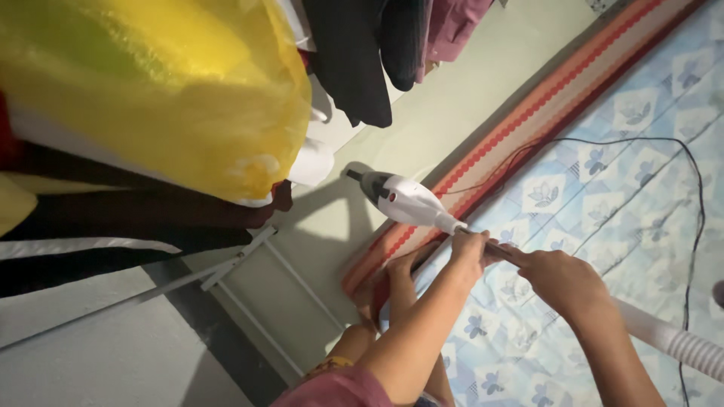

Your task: The person flips a mattress, lays it on a rug, and uses a handheld vacuum cleaner to clean the surface and edges of the mattress, floor, and around furniture.

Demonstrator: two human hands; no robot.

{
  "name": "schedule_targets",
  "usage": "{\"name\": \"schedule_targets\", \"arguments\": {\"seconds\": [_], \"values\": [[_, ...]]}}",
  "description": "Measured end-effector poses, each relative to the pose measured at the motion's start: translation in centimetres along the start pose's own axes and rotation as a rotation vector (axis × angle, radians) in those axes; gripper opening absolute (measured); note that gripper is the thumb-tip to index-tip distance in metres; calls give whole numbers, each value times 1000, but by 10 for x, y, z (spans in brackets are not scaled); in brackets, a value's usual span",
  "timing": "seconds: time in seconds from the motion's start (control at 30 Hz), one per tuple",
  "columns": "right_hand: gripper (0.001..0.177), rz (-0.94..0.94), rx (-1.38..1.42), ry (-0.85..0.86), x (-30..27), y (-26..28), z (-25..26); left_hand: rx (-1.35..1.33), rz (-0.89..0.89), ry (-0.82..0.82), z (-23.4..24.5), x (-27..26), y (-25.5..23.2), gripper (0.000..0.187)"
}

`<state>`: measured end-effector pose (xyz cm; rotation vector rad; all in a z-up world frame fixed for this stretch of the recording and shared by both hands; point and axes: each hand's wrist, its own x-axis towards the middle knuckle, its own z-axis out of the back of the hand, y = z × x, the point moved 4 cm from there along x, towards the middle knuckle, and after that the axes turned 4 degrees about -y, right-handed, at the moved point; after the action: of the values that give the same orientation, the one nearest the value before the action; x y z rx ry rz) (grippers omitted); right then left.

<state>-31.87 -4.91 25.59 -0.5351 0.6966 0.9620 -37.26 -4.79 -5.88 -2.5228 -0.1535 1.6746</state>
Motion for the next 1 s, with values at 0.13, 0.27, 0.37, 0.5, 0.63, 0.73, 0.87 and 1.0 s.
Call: {"name": "schedule_targets", "arguments": {"seconds": [0.13,0.27,0.37,0.5,0.63,0.73,0.87,1.0], "values": [[54,20,51,-86,-9,22,-8,-141,53,18,23,-11,-5,24],[64,95,53,-124,-6,51,-10,-200,83,9,51,-21,-24,23],[60,143,103,-135,-3,77,-12,-156,-39,14,85,-38,-47,21],[58,199,7,-103,0,103,-18,-207,-36,-55,103,-84,-75,20],[65,216,4,-44,-4,112,-23,-260,-47,-111,119,-88,-65,21],[65,216,-29,7,1,118,-25,-199,-30,-127,128,-57,-56,19],[56,220,-17,-6,10,138,-21,-245,-100,-172,148,-44,-72,25],[56,268,26,5,8,164,-9,-279,-183,-226,166,-57,-91,32]]}}
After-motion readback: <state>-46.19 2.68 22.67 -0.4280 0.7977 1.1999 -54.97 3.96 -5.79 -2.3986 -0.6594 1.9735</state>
